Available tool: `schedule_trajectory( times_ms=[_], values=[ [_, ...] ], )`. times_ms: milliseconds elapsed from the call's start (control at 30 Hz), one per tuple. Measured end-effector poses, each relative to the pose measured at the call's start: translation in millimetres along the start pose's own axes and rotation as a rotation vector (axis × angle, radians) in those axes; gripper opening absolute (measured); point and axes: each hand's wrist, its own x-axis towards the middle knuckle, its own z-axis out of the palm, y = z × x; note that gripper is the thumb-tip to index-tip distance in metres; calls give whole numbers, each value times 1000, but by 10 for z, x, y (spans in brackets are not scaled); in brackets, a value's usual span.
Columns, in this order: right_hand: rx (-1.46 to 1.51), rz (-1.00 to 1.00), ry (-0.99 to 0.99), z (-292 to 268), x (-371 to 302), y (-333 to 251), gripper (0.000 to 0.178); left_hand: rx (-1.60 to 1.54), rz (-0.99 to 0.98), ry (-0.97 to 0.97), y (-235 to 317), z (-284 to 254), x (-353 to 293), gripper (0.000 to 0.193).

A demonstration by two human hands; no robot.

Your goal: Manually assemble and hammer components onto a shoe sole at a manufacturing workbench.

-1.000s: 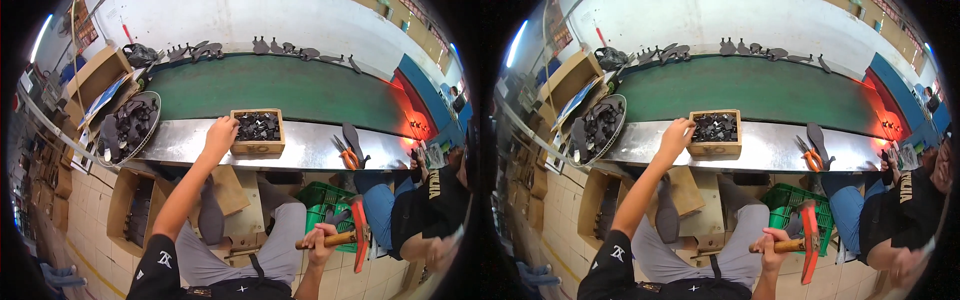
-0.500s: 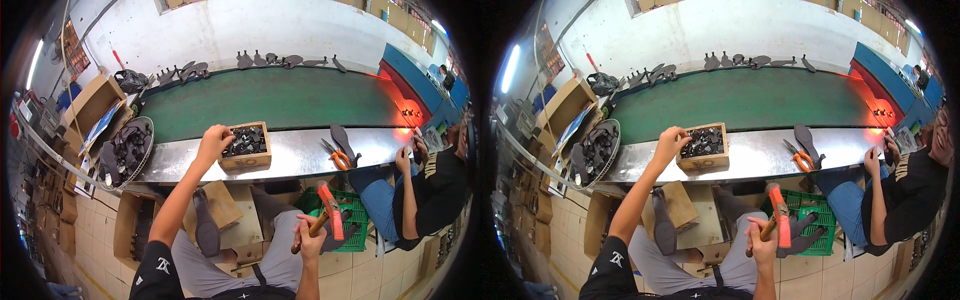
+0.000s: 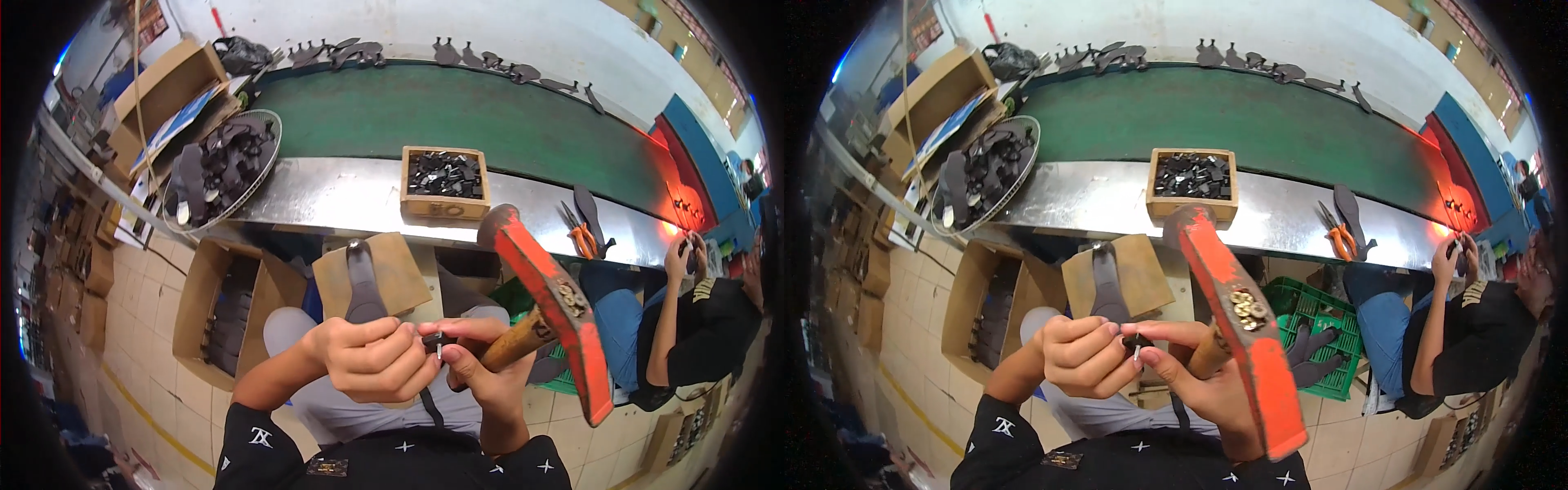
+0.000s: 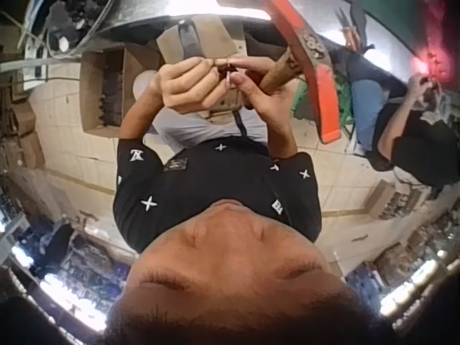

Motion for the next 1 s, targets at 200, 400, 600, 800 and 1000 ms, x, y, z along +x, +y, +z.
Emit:
schedule_trajectory(
  times_ms=[200, 400, 600, 800, 1000],
  values=[
    [207, 5, -34, 206, -9, 299, 15, -748, -1171, 247, 466, -141, -173, 21],
    [319, 126, -54, 354, -77, 596, 18, -774, -1268, 328, 601, -301, -312, 25],
    [293, 259, -73, 325, 40, 710, 22, -367, -888, -50, 375, -544, -373, 60],
    [167, 312, -142, 301, 250, 719, 19, -580, -1057, 95, 350, -360, -671, 71],
    [-231, 147, -107, 284, 807, 1086, 18, -100, -1430, -178, -117, 249, -1624, 50]
  ],
)
